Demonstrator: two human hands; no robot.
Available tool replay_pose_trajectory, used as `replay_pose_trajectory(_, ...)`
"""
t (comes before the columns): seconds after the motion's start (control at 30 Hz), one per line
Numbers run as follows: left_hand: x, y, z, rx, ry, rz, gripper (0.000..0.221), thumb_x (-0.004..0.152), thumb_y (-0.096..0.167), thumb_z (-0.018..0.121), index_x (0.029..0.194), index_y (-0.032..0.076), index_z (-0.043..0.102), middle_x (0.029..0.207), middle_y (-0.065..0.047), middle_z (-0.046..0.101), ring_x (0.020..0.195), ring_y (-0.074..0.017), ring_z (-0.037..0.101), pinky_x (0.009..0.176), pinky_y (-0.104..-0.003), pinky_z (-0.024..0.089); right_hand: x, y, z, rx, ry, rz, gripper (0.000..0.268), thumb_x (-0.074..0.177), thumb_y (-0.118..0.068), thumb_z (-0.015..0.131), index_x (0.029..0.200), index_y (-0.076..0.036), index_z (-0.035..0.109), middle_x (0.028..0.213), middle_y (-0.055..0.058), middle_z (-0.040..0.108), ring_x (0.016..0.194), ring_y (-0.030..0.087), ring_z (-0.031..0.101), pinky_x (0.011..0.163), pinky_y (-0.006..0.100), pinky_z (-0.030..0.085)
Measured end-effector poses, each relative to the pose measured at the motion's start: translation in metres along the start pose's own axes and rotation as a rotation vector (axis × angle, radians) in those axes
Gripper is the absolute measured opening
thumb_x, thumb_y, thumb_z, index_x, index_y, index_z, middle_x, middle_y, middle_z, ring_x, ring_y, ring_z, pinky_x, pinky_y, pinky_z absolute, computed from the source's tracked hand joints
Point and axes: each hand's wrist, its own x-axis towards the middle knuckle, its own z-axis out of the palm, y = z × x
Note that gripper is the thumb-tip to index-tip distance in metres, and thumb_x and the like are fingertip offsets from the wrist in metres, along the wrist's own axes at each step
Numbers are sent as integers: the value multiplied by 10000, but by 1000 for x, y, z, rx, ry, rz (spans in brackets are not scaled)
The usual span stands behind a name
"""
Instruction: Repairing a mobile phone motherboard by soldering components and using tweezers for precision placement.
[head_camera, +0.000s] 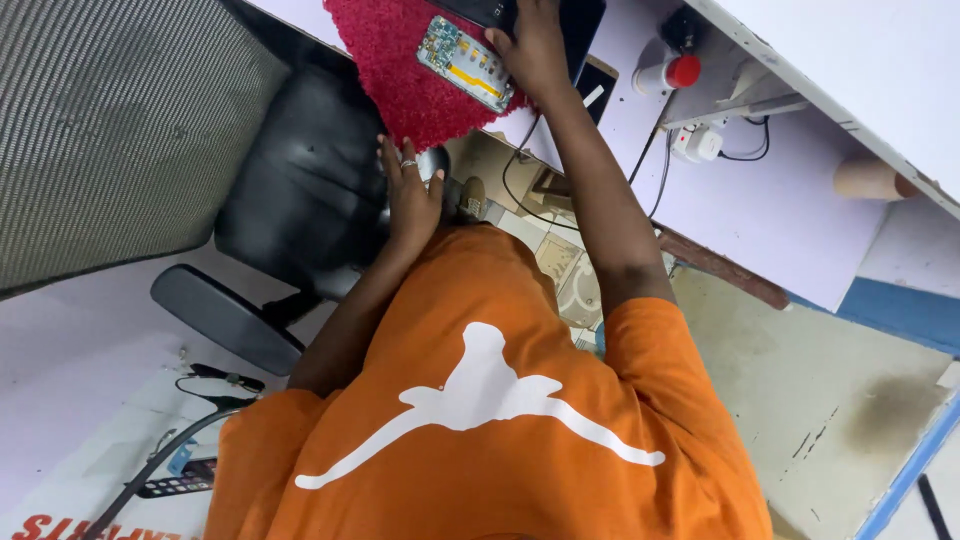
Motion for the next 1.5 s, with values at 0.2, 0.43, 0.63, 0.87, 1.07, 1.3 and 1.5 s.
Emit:
replay_pose_trajectory(0.2, -15, 2, -23, -47, -51, -155, 713, 1131, 246, 640, 1665, -71, 291, 1759, -315, 0, 1637, -541, 110, 1313, -588, 279, 38, 17, 27, 94, -61, 100, 533, 1016, -318, 899, 1400, -146, 571, 1374, 163, 654, 1267, 370, 630, 950, 446, 528)
replay_pose_trajectory(0.43, -12, 3, -38, 6, 98, -84, 598, 1160, 223, 607, 1558, -174, 403, 1702, -409, 111, 1596, -595, 181, 1319, -620, 252, 25, 7, 13, 47, 143, 27, 519, 990, -305, 877, 1350, -122, 551, 1340, 171, 659, 1263, 369, 632, 1022, 487, 486)
replay_pose_trajectory(0.63, 13, 42, -58, 264, 114, 65, 858, 1076, -13, 825, 1728, 112, 282, 1809, -181, 92, 1675, -500, 66, 1365, -703, 159, -59, -61, 2, 70, -206, -16, 1044, 978, -384, 902, 1682, -82, 193, 1528, 230, 564, 1446, 433, 500, 1235, 637, 312)
replay_pose_trajectory(0.87, 32, 34, -51, 405, 386, 511, 398, 1124, 43, 592, 1495, 160, 675, 1529, -83, 669, 1463, -383, 541, 1185, -629, 377, -127, -88, 2, 502, -223, -194, 1159, 869, -454, 946, 1720, -78, 253, 1545, 109, 615, 1412, 295, 536, 1227, 504, 239)
replay_pose_trajectory(1.07, 3, 69, -91, -225, 248, -178, 512, 1238, 260, 409, 1728, 269, 263, 1439, -263, 706, 1298, -486, 679, 1060, -610, 558, -117, -89, 2, 1059, -195, -130, 930, 1132, -611, 606, 1768, -155, 102, 1733, 171, 404, 1542, 320, 481, 1268, 476, 396)
replay_pose_trajectory(1.3, -80, 110, -81, -1206, 526, -60, 457, 1123, 46, 542, 1558, -20, 419, 1638, -325, 434, 1482, -561, 448, 1212, -692, 378, -165, -91, 89, 1497, -798, 50, 900, 1094, -738, 354, 1593, 10, 399, 1263, 242, 729, 1075, 308, 774, 892, 407, 638)
replay_pose_trajectory(1.5, -179, 204, -69, -1526, 807, 202, 298, 1029, 1, 562, 1321, 37, 605, 1705, -306, 348, 1532, -571, 397, 1229, -688, 379, -254, -55, 138, 1235, -1109, 17, 589, 1180, -454, 397, 1534, 1, 516, 1370, 173, 611, 1209, 291, 628, 1056, 387, 536)
